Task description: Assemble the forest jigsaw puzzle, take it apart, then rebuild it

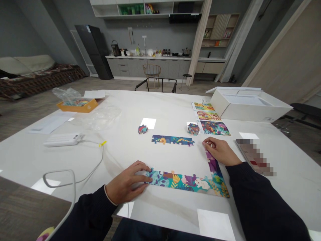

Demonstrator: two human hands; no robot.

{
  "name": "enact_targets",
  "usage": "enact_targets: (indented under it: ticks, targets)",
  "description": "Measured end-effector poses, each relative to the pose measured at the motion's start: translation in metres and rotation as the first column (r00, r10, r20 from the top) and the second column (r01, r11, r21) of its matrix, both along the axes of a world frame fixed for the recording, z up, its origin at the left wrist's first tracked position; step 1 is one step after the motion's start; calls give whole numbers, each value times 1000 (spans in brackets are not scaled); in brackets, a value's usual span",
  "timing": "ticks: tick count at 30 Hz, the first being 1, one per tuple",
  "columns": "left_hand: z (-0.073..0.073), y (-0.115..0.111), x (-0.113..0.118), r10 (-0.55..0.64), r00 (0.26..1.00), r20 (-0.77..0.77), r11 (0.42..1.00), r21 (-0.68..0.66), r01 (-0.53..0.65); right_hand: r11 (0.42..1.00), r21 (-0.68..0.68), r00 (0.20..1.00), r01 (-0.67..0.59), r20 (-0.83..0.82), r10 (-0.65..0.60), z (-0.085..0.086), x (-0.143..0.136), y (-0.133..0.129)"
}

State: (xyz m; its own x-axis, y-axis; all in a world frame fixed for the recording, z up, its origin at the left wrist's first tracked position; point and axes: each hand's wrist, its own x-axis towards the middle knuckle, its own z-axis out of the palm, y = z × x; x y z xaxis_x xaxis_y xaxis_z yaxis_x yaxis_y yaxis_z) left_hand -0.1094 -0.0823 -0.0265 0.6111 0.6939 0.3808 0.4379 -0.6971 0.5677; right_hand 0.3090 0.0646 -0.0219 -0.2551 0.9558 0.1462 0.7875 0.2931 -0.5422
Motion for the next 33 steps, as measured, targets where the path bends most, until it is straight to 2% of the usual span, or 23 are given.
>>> enact_targets:
  ticks: [10, 16, 25, 29, 31, 33]
  targets:
    - [1, -1, 1, 19, 1000, 18, 1000, -1, -19, 1000, 3, 1000, 1, -5, -1, 2, -1, 0]
    - [-1, 0, 0, -5, 1000, -24, 999, 32, 6, 1000, 9, 1000, -8, 4, 8, 3, -1, -1]
    - [4, 0, 3, 9, 998, -66, 996, 84, -3, 1000, -6, 1000, -12, 0, 12, 2, -1, -1]
    - [6, -5, 2, -5, 998, -56, 998, 57, 8, 1000, -12, 1000, -3, 10, 4, 4, -1, -1]
    - [8, -3, 1, 24, 1000, -18, 999, 26, -24, 1000, -13, 1000, -3, 10, 3, 4, -1, -1]
    - [9, 8, -2, 118, 992, 44, 993, 10, -119, 1000, -16, 1000, -2, 13, 2, 3, -1, -1]
